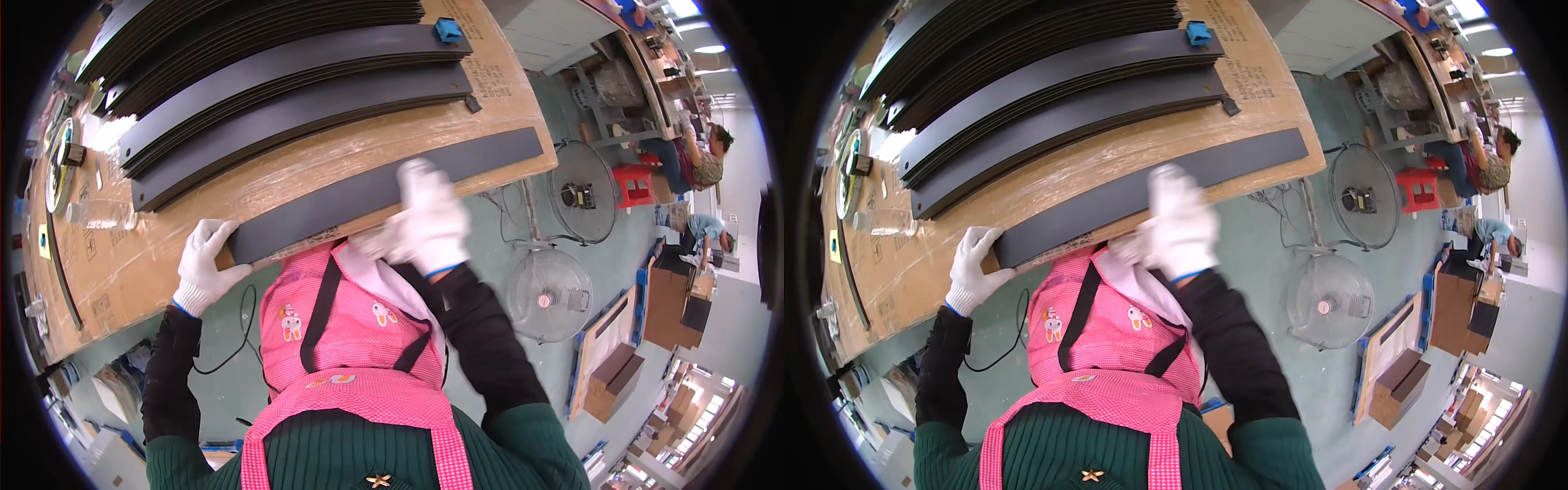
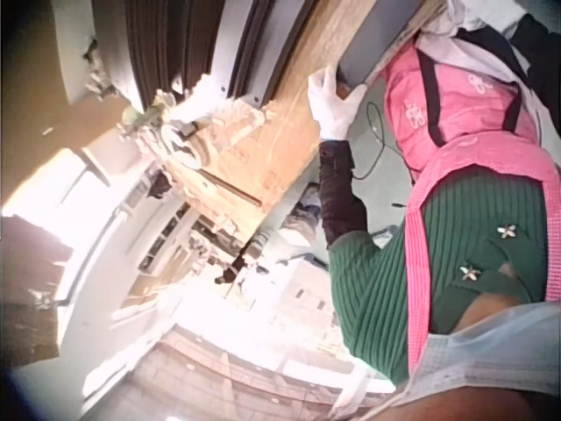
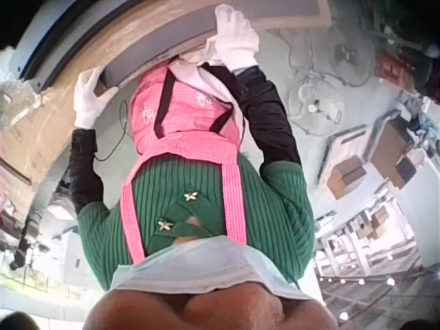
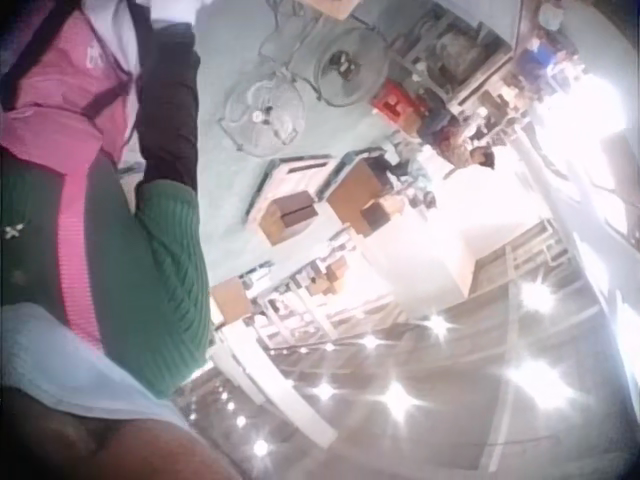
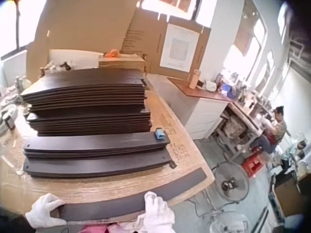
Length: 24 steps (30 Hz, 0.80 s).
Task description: Cleaning long rectangular metal or plastic components using a rag and a cleaning solution from a bottle.
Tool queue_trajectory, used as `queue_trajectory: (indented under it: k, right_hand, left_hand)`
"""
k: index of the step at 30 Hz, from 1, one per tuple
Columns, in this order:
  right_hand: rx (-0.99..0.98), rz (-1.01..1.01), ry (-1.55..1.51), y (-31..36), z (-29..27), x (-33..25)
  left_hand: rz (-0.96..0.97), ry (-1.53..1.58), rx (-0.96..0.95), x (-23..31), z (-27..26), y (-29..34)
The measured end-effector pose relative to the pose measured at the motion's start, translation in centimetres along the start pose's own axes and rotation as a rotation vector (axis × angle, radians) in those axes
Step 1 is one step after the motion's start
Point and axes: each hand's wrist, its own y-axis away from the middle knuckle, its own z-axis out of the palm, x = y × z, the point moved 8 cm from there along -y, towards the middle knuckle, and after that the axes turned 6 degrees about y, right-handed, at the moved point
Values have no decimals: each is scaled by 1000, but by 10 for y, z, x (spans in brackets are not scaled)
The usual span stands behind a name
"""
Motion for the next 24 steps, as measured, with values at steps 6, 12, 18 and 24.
queue_trajectory:
  k: [6,12,18,24]
  right_hand:
    - [-31,557,103,-33,6,253]
    - [53,277,197,-46,-8,176]
    - [-17,-37,-44,-39,-14,2]
    - [90,429,160,-79,6,221]
  left_hand:
    - [-12,-7,-34,0,5,-9]
    - [-67,-204,-78,22,-6,-8]
    - [88,-49,63,141,33,-74]
    - [136,-114,180,152,106,-122]
